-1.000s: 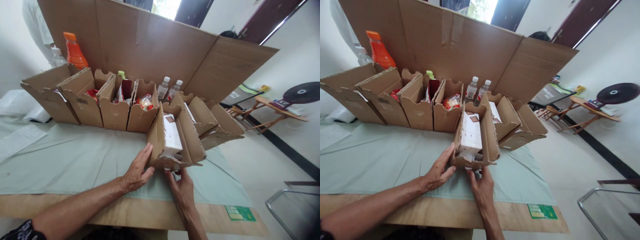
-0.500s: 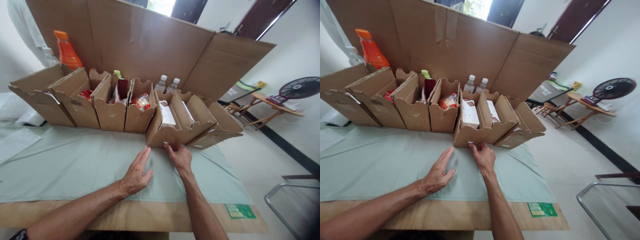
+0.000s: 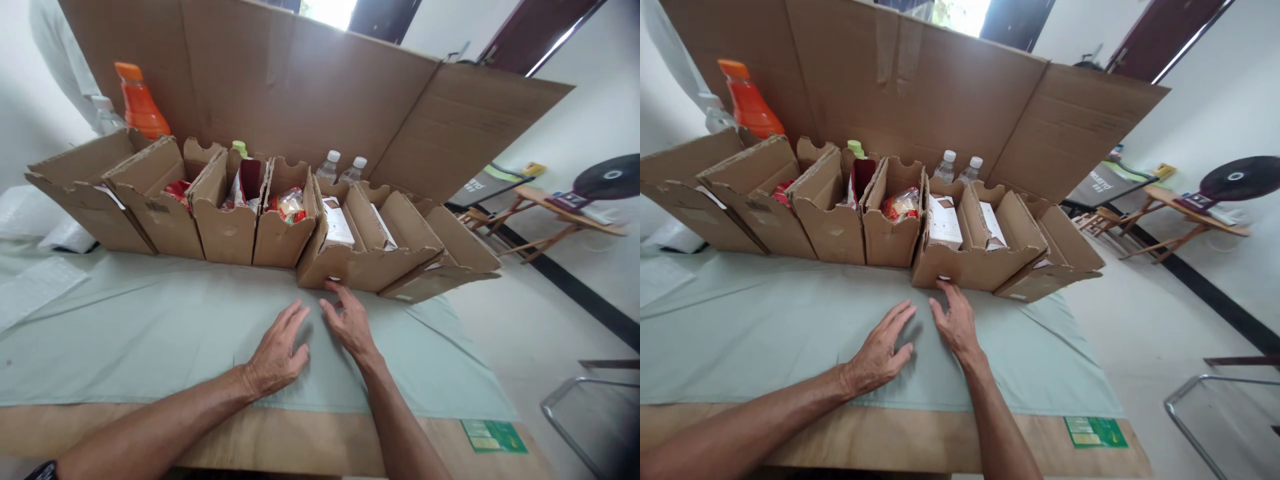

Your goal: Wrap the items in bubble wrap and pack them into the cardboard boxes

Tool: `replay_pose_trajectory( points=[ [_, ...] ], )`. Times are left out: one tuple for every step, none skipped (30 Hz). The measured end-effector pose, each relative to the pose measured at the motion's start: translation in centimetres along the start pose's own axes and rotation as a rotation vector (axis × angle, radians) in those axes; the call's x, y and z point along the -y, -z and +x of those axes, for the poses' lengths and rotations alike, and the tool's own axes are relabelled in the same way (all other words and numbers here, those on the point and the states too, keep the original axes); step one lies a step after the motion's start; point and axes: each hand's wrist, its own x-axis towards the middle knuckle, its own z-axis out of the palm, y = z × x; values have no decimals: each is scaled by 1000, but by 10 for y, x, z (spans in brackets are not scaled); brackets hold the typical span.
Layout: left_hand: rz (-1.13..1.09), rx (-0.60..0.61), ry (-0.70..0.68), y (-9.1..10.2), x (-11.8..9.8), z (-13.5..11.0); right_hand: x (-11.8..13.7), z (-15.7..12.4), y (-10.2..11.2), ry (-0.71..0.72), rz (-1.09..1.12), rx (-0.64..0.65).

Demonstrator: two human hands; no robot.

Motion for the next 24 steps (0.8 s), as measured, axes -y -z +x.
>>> replay_pose_trajectory(
  points=[
    [6,2,-2,0,0,0,-4,1,-2,6,5,-6],
    [10,4,-1,-1,1,0,-7,2,-3,11,9,-9],
    [12,6,0,-1,2,0,-11,1,-4,15,12,-10],
    [13,7,0,-2,2,0,-13,0,-5,18,14,-11],
    [15,7,0,-2,2,0,-16,-1,-6,20,15,-11],
    [16,6,-2,-3,2,0,-18,-2,-7,21,14,-10],
    [18,7,-3,-3,2,0,-20,-3,-7,24,10,-9],
    [20,8,-5,-3,2,1,-22,-4,-8,31,3,-4],
    [23,10,-6,-3,1,1,-24,-4,-9,38,-7,3],
    [26,14,-6,-3,1,2,-25,-3,-10,45,-16,13],
    [29,19,-5,-3,0,2,-25,-3,-11,49,-20,20],
    [32,24,-3,-2,-1,3,-25,-2,-11,46,-17,22],
    [34,29,0,-2,-2,3,-23,-2,-12,40,-6,19],
    [35,33,2,-2,-3,4,-20,-3,-12,33,8,13],
    [35,38,4,-1,-4,4,-15,-4,-11,26,23,5],
    [35,42,6,-1,-5,4,-8,-4,-9,24,34,1],
    [34,44,8,-1,-5,5,1,-5,-7,24,45,1],
    [32,44,9,-1,-5,5,13,-5,-4,25,59,5],
    [29,42,7,-1,-4,5,27,-3,0,30,80,7],
    [26,36,-3,-1,-3,5,43,1,4,40,110,5],
    [22,28,-20,-1,-1,5,59,7,8,57,145,-3],
    [19,17,-41,-2,1,4,76,15,11,80,180,-13],
    [16,7,-65,-3,3,3,93,27,14,106,204,-25],
    [15,-5,-85,-5,5,2,107,40,15,129,210,-30]
  ],
)
